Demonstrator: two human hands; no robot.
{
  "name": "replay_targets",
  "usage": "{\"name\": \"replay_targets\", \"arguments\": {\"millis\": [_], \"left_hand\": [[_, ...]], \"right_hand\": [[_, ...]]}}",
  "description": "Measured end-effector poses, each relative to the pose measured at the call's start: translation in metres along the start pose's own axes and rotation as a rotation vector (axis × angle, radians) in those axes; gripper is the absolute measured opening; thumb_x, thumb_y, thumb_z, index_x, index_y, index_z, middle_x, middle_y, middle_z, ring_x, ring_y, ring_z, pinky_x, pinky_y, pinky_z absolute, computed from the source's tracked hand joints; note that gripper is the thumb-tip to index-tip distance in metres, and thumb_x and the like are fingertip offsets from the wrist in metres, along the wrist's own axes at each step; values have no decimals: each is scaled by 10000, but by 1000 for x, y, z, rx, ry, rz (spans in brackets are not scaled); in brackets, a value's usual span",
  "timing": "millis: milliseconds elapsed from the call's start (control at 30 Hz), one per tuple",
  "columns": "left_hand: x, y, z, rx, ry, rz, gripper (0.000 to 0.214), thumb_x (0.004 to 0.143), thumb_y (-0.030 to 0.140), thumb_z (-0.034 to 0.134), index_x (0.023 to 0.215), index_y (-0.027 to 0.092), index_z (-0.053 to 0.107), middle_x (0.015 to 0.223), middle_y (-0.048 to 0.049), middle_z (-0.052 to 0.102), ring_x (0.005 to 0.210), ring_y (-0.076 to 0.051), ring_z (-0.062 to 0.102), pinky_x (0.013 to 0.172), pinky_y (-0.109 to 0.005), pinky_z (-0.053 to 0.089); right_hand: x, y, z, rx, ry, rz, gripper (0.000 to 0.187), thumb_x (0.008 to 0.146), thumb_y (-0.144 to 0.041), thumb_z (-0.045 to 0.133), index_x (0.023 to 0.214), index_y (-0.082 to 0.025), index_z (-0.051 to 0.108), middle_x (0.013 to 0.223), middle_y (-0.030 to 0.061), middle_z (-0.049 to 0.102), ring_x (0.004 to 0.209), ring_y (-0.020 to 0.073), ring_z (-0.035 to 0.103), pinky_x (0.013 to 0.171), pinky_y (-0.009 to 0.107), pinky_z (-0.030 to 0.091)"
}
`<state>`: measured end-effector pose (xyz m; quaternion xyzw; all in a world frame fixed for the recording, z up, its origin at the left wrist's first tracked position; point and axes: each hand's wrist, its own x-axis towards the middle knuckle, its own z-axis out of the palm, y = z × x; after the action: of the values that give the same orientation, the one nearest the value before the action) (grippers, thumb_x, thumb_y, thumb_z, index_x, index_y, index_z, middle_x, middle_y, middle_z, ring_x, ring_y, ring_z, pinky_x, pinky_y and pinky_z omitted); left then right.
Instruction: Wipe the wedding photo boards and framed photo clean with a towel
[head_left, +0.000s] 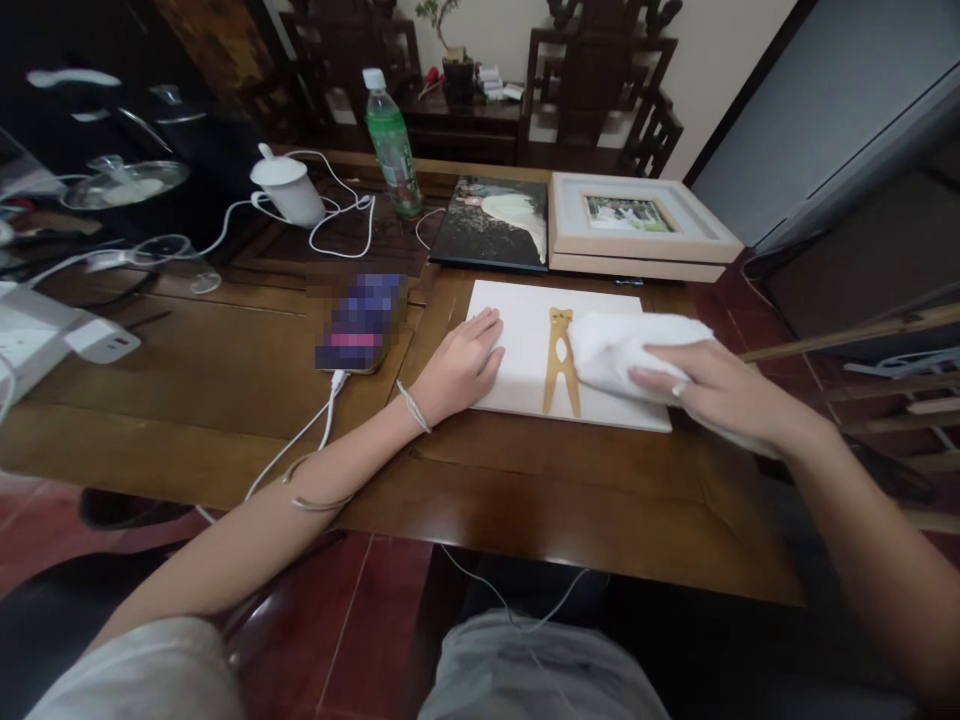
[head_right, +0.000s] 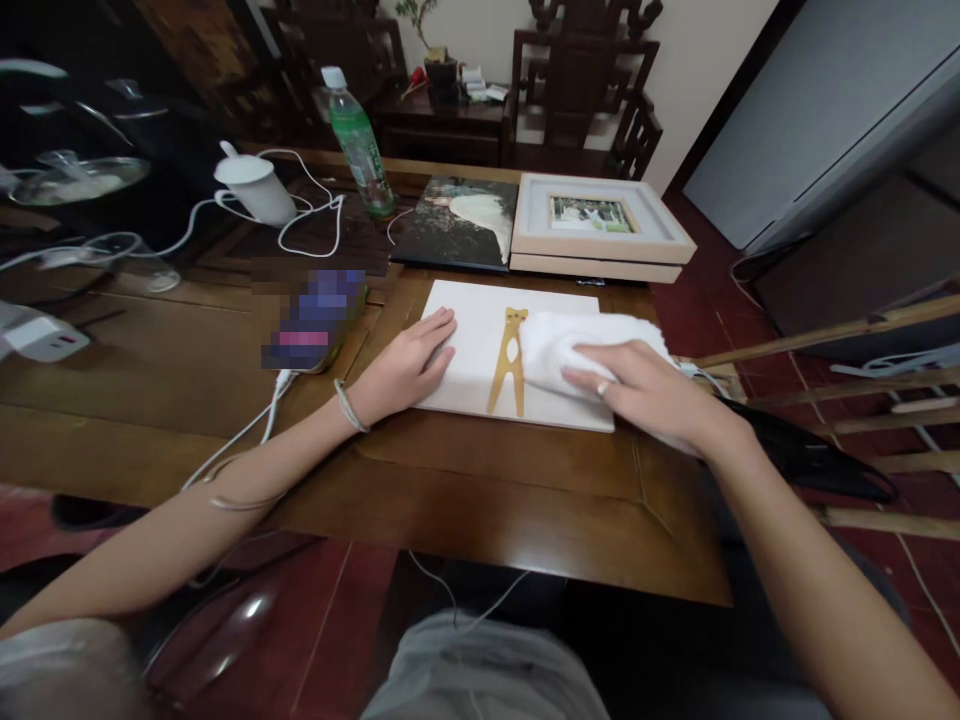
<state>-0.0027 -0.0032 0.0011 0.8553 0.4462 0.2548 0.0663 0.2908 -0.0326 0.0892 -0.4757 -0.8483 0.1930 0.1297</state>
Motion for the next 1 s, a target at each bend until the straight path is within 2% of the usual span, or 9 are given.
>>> {"name": "replay_targets", "arguments": {"millis": [133, 267, 433, 500, 567, 667, 733, 867, 1000], "left_hand": [[0, -1, 1, -8, 0, -6, 353, 911, 179, 411, 1217, 65, 544, 1379, -202, 506, 1346, -288, 416, 1124, -459, 356], [0, -2, 2, -4, -1, -4, 367, 909, 178, 414, 1227, 45, 537, 1380, -213, 502, 1348, -290, 413, 1127, -449, 350], [0, -2, 2, -10, 7, -6, 360, 912, 188, 413, 1231, 75, 538, 1384, -190, 507, 1347, -283, 416, 1120, -457, 357], [0, -2, 2, -3, 0, -12, 363, 913, 187, 411, 1231, 61, 536, 1386, -201, 502, 1347, -284, 416, 1122, -457, 355], [0, -2, 2, 7, -7, -16, 369, 914, 187, 410, 1231, 45, 534, 1389, -212, 495, 1349, -287, 412, 1125, -454, 350], [0, -1, 2, 9, -10, -17, 376, 914, 187, 409, 1235, 34, 531, 1390, -218, 491, 1352, -288, 407, 1131, -448, 343], [0, -1, 2, 6, -13, -18, 379, 913, 184, 408, 1232, 21, 532, 1387, -227, 491, 1353, -288, 406, 1136, -438, 335], [0, 0, 1, 8, -13, -23, 376, 916, 190, 403, 1238, 40, 529, 1394, -216, 488, 1358, -285, 400, 1133, -453, 339], [0, 0, 1, 11, -16, -15, 371, 916, 187, 404, 1242, 56, 525, 1393, -205, 493, 1358, -279, 401, 1128, -458, 348]], "right_hand": [[48, 25, 3, -20, 36, 34, 385, 909, -533, 390, 694, -232, 499, 733, 39, 596, 719, 245, 554, 679, 381, 409], [65, 34, 7, -35, 79, 42, 355, 901, -515, 411, 690, -236, 473, 745, 36, 583, 734, 248, 541, 692, 380, 404], [35, 12, 17, -66, 79, -1, 312, 924, -441, 374, 682, -246, 395, 629, -6, 473, 614, 203, 480, 703, 388, 416], [13, -1, 20, -76, 40, -36, 312, 932, -425, 360, 676, -248, 379, 588, -22, 423, 566, 193, 465, 724, 405, 427], [-10, -11, 20, -75, -22, -72, 318, 944, -407, 348, 674, -246, 390, 577, -22, 413, 595, 207, 511, 769, 424, 435], [-39, -18, 14, -60, -173, -85, 293, 955, -382, 363, 730, -242, 488, 659, 7, 527, 753, 244, 597, 829, 432, 437], [-51, -16, 8, -44, -239, -84, 264, 945, -390, 394, 799, -252, 566, 764, 28, 613, 814, 255, 612, 804, 414, 454], [-43, 0, -1, -45, -151, -58, 288, 926, -438, 417, 836, -255, 620, 858, 66, 667, 854, 267, 611, 761, 396, 461], [0, 14, 4, 16, -43, 36, 348, 923, -485, 415, 696, -234, 498, 735, 36, 604, 730, 233, 570, 706, 376, 429]]}}
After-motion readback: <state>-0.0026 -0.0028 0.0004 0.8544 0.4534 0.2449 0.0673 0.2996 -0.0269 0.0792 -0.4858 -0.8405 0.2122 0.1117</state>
